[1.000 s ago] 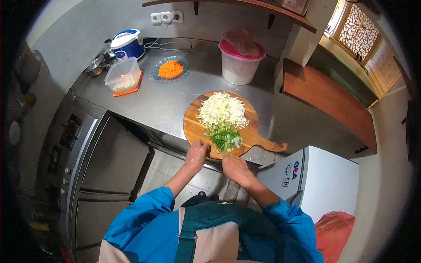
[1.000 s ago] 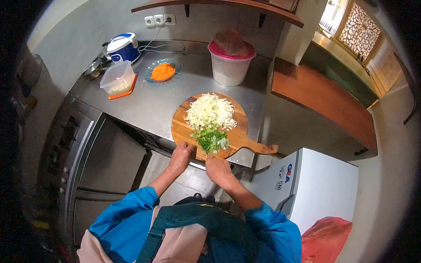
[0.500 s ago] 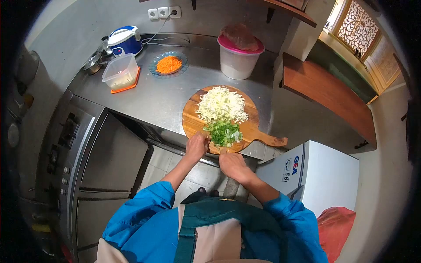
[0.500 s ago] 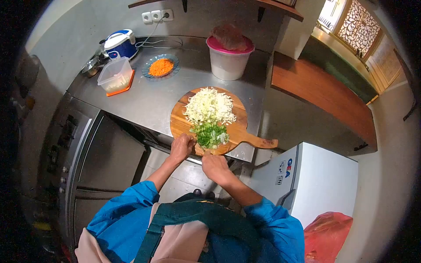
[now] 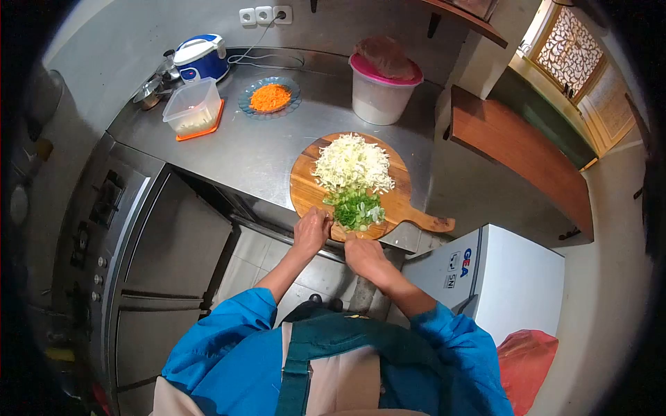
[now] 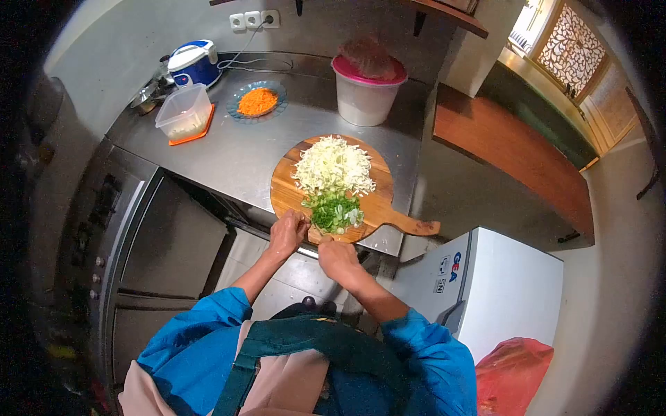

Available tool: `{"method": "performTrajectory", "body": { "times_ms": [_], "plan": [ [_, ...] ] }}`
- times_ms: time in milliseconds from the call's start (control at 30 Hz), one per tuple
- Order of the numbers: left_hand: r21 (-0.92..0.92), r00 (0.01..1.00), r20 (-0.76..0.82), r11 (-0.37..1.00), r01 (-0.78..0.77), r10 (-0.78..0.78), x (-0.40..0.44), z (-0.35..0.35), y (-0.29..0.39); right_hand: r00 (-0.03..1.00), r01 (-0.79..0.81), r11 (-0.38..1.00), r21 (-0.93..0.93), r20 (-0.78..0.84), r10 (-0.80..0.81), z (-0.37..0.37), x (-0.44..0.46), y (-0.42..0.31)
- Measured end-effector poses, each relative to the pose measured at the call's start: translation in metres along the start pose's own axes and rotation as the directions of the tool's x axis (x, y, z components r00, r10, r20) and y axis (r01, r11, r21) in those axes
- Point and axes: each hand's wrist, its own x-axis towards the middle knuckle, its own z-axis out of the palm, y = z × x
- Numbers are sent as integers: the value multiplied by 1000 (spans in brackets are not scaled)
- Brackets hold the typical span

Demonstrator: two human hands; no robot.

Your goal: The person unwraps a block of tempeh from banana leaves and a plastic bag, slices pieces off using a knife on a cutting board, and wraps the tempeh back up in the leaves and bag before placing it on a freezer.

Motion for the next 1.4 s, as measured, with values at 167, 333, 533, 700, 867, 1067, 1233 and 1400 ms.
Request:
{"method": "performTrajectory", "body": {
  "times_ms": [167,333,533,700,867,1067,1233,1400],
  "plan": [
    [89,994,-68,992,-85,91,-12,-1,8,999,-17,1000,4,42,17,-22,-12,-8],
    [165,985,-3,972,-169,171,-20,-4,17,997,-62,997,50,40,60,4,-2,-2],
    [74,998,34,996,-47,44,-5,-6,6,999,-18,1000,25,33,17,-20,-5,-6],
    [19,999,-13,999,-30,31,-5,-1,3,992,-89,996,15,97,87,5,4,-6],
    [53,1000,-11,998,-17,17,-2,-6,6,995,-22,1000,12,96,21,-7,5,0],
    [17,995,-63,997,-78,79,-9,2,0,993,-72,997,40,102,68,9,4,-3],
    [69,991,-54,990,-120,124,-15,-10,12,997,-23,999,33,79,21,-8,1,-3],
    [39,997,-72,998,-39,42,-15,-4,11,995,-42,998,37,89,38,-18,-9,-12]
  ]
}}
